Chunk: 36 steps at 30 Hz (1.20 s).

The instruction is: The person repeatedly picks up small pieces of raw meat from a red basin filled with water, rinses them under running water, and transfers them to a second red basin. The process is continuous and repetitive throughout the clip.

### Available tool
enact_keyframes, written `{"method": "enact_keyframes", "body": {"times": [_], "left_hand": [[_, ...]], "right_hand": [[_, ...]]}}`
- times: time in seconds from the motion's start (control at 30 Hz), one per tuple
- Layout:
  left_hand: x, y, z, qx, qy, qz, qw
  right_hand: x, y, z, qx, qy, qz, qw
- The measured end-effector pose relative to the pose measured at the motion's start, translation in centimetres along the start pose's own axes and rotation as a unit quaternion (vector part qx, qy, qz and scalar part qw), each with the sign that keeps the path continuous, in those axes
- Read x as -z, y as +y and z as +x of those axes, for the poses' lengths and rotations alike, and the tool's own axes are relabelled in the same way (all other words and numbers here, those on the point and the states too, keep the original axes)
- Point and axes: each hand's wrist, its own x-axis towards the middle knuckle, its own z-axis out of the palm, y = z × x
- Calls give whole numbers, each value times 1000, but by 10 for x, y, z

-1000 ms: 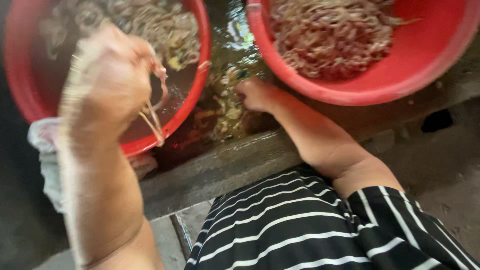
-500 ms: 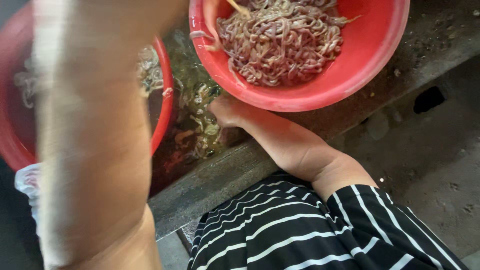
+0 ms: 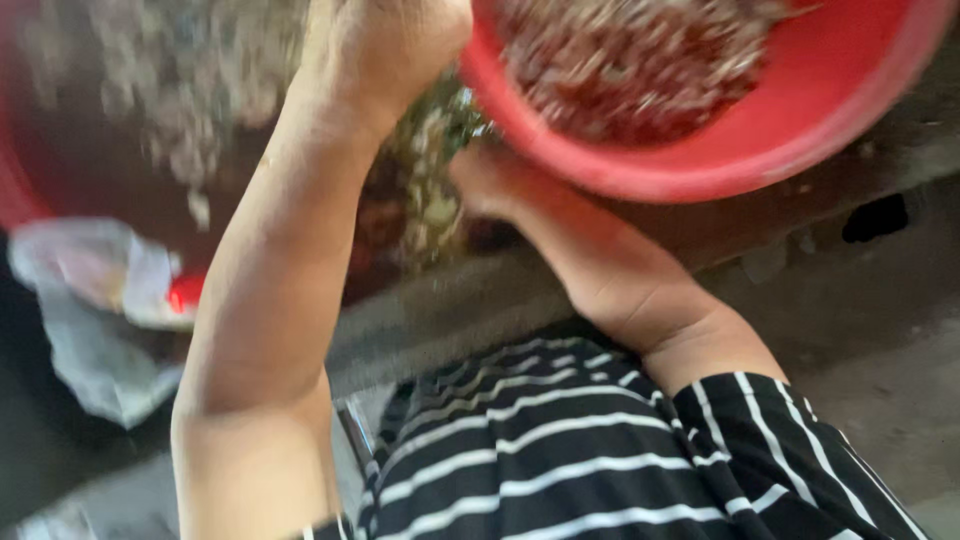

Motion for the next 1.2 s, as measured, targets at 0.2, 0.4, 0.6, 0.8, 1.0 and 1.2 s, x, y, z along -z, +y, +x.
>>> {"method": "enact_keyframes", "body": {"times": [0.2, 0.4, 0.6, 0.8, 1.0, 1.2], "left_hand": [[-54, -3, -96, 260, -363, -61, 893], [-68, 35, -149, 183, -276, -176, 927], [-98, 34, -193, 222, -356, -175, 891], [-95, 34, -181, 317, -309, -298, 846], [1, 42, -173, 378, -151, -473, 781], [148, 46, -192, 418, 84, -568, 704]], "right_hand": [[20, 28, 7, 0, 212, -7, 977], [26, 31, 5, 20, 254, 41, 966], [28, 36, 8, 44, 238, 129, 962], [33, 36, 7, 40, 222, 85, 970], [20, 52, 21, 75, 223, 58, 970], [11, 68, 26, 79, 188, 44, 978]]}}
